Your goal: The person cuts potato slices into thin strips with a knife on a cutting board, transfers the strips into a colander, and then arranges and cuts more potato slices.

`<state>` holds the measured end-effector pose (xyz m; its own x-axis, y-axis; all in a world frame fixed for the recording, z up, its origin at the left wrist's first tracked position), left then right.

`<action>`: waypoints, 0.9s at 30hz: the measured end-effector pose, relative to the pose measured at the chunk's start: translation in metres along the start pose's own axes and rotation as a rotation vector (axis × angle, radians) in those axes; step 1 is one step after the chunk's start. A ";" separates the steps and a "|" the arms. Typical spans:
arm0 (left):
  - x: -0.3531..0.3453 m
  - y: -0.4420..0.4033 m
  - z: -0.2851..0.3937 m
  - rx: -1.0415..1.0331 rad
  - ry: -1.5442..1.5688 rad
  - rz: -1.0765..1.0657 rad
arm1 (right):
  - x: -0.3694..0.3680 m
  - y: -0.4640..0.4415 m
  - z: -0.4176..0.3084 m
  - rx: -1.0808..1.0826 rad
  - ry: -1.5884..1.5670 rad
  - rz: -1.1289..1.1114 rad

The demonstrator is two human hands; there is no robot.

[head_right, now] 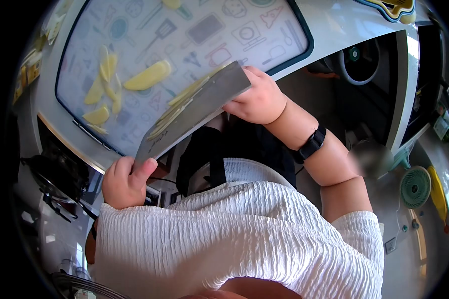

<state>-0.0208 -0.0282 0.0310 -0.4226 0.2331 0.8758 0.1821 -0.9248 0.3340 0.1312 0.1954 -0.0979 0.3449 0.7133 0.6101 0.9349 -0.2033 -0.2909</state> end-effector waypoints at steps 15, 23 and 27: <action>0.009 -0.003 -0.004 0.015 -0.013 -0.102 | 0.001 0.003 -0.003 0.002 0.044 0.082; 0.007 0.001 -0.002 -0.006 -0.090 -0.076 | -0.001 0.005 0.001 0.006 0.025 0.048; 0.012 -0.002 -0.003 -0.033 -0.065 -0.112 | -0.001 0.003 0.000 0.006 0.041 0.037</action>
<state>-0.0294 -0.0241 0.0398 -0.3802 0.3537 0.8546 0.1072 -0.9009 0.4205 0.1340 0.1942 -0.0989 0.3824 0.6775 0.6282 0.9210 -0.2251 -0.3179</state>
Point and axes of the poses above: each hand's wrist, its own y-axis away from the middle knuckle, its own x-axis out of the back of the hand, z = x × y, the point moved 4 cm from there along -y, towards the middle knuckle, and after that the axes turned 3 degrees about z, right-handed, at the moved point
